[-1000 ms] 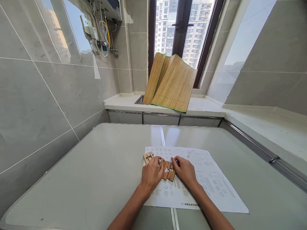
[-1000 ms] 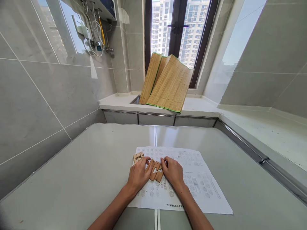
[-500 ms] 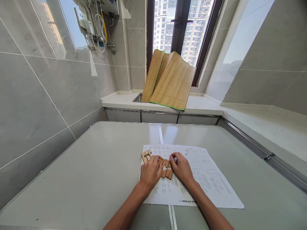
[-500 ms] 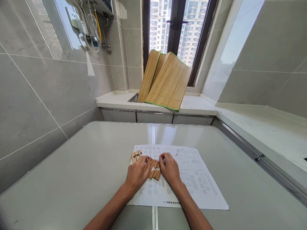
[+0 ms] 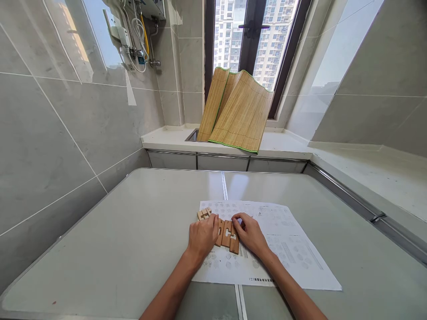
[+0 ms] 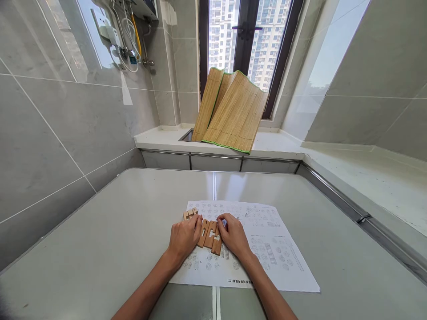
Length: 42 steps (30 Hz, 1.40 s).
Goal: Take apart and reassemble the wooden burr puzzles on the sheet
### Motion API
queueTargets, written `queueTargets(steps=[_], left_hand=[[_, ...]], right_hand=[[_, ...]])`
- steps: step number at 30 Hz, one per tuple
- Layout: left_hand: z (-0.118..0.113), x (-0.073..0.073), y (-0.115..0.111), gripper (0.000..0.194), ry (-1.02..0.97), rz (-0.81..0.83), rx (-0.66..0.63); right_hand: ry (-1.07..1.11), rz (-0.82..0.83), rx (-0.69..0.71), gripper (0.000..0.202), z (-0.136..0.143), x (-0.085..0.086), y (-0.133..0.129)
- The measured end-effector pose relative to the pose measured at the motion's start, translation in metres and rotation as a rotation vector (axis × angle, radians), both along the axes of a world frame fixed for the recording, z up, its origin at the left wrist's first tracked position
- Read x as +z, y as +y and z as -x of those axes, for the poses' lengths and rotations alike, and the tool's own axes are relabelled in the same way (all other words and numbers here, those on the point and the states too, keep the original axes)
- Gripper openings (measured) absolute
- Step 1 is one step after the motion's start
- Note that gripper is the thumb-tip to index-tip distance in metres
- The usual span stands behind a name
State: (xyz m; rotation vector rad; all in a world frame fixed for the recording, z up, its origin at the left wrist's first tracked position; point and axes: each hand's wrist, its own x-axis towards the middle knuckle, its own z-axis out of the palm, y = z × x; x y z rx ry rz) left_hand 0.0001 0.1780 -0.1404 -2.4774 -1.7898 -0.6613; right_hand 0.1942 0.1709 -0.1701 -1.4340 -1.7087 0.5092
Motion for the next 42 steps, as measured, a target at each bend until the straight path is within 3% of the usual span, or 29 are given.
queueTargets(steps=[9,13,19,23,33,42], left_hand=[[0.051,0.001,0.014,0.037,-0.250,-0.130,-0.020],[0.064,0.000,0.026,0.028,-0.366,-0.094,-0.062],[0.064,-0.015,0.033,0.035,-0.478,0.111,-0.036],[0.064,-0.016,0.031,0.040,-0.492,0.197,-0.054],[0.064,-0.016,0.034,0.040,-0.555,0.233,-0.048],[0.064,-0.018,0.032,0.037,-0.458,0.160,-0.079]], right_hand=[[0.094,0.066,0.028,0.036,0.005,0.003,0.000],[0.240,0.186,0.110,0.034,0.008,0.007,-0.003],[0.388,0.284,0.257,0.028,0.013,0.012,-0.008],[0.431,0.328,0.321,0.030,0.016,0.011,-0.010],[0.608,0.274,0.157,0.044,0.008,-0.008,0.005],[0.603,0.302,0.275,0.043,-0.002,-0.009,0.005]])
